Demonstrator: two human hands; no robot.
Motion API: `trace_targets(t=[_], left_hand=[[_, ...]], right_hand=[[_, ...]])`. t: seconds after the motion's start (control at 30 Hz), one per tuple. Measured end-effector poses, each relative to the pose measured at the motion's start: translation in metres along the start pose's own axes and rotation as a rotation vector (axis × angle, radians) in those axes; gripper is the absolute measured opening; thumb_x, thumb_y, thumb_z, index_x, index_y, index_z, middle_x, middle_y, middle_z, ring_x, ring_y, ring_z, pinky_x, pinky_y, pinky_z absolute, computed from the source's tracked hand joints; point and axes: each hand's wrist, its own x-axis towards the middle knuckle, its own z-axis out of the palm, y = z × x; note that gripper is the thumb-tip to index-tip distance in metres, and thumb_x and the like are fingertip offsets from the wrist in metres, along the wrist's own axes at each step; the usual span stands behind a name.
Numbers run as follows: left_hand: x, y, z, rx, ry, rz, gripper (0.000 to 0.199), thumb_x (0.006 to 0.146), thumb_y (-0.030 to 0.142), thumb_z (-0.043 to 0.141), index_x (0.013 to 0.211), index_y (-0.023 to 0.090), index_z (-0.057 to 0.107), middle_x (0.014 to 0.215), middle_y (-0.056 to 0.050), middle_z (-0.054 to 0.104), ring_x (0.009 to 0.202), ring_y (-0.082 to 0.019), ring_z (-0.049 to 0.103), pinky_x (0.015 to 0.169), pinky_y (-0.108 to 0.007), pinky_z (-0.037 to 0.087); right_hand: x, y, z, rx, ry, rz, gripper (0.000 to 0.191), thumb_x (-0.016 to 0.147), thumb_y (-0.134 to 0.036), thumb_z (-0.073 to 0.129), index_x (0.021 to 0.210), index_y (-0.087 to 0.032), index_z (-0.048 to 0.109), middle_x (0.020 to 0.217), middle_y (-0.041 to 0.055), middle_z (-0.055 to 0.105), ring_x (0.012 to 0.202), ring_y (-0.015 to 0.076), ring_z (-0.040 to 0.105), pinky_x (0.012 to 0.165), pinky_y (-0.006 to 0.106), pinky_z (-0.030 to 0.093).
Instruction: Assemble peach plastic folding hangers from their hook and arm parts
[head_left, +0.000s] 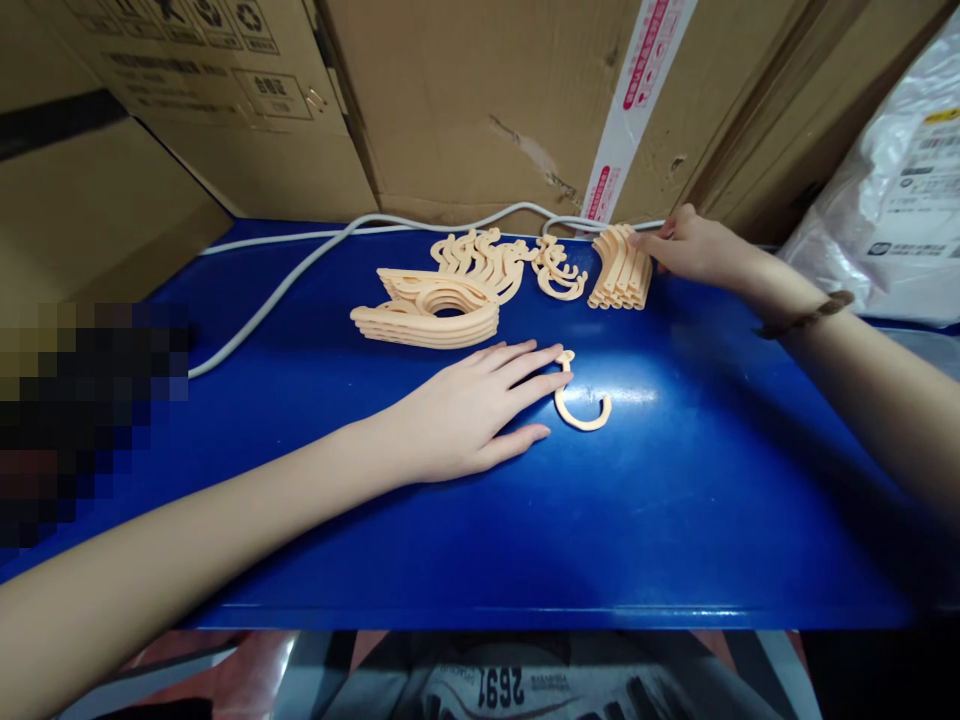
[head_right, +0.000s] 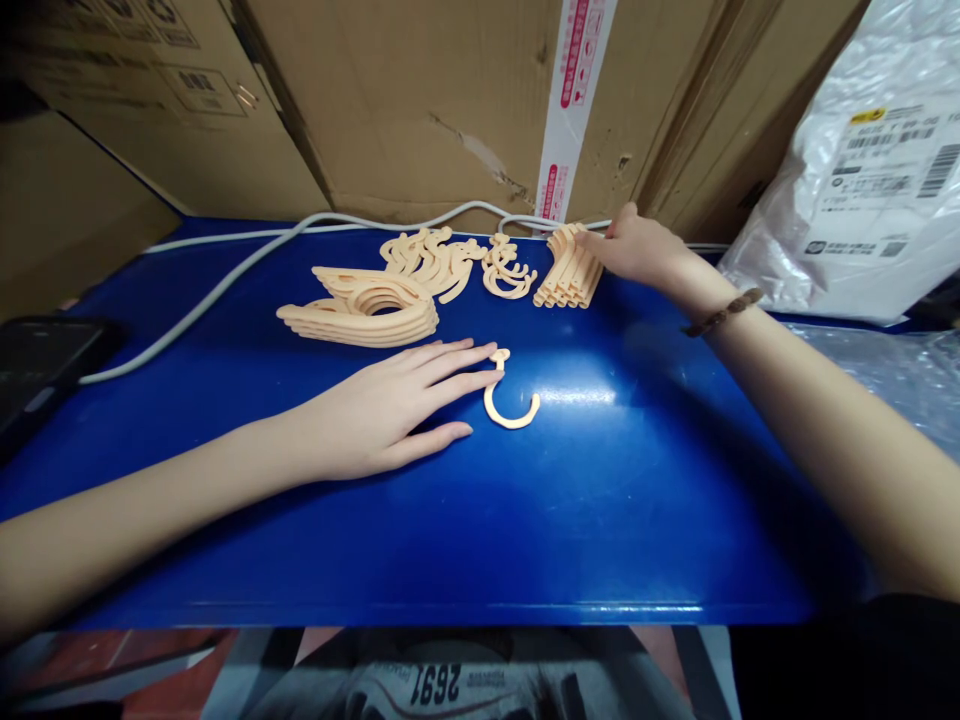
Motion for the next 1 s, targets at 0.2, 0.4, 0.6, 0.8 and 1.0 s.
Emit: trace_targets(t=[0.2,0.4,0.6,0.8,1.0], left_hand=[[0.0,0.0,0.0,-0.001,-0.001,-0.001,0.053,0.101,0.044,0.04,0.147,0.018,0.042,0.158,-0.007,0.035,0.145,-0.029,0.033,0.12,-0.044,0.029],[0.0,0.0,0.001,-0.001,0.008,0.005,0.052,0.101,0.043,0.04,0.147,0.017,0.043,0.158,-0.008,0.035,0.145,-0.029,0.033,0.119,-0.045,0.03],[0.0,-0.001,0.001,-0.001,0.012,0.009,0.052,0.101,0.042,0.041,0.147,0.017,0.043,0.158,-0.008,0.035,0.145,-0.029,0.033,0.119,-0.046,0.03],[0.0,-0.001,0.002,-0.001,0.024,0.018,0.051,0.101,0.041,0.042,0.145,0.016,0.045,0.157,-0.009,0.037,0.144,-0.03,0.035,0.118,-0.048,0.032],[0.0,-0.001,0.003,-0.002,0.036,0.028,0.051,0.101,0.041,0.042,0.145,0.015,0.045,0.156,-0.01,0.038,0.143,-0.031,0.036,0.117,-0.049,0.033]], right_hand=[[0.004,0.008,0.005,0.183,-0.064,-0.017,0.026,0.087,-0.042,0.061,0.086,-0.018,0.051,0.073,0.0074,0.062,0.057,0.0103,0.05,0.06,0.029,0.039],[0.013,0.017,0.012,0.277,-0.049,-0.02,0.022,0.09,-0.026,0.062,0.074,-0.015,0.052,0.066,0.0049,0.059,0.055,0.0083,0.048,0.058,0.026,0.039],[0.014,0.025,0.017,0.297,0.03,-0.015,0.025,0.09,-0.02,0.059,0.105,0.0,0.058,0.079,0.013,0.068,0.059,0.0058,0.05,0.06,0.025,0.039],[0.01,0.024,0.016,0.263,0.093,-0.012,0.045,0.086,-0.031,0.055,0.108,0.008,0.058,0.082,0.0153,0.069,0.057,0.0028,0.052,0.059,0.026,0.034],[0.007,0.019,0.009,0.33,0.162,0.0,0.043,0.087,-0.027,0.048,0.111,0.008,0.057,0.083,0.0155,0.069,0.055,0.0022,0.052,0.058,0.028,0.035]])
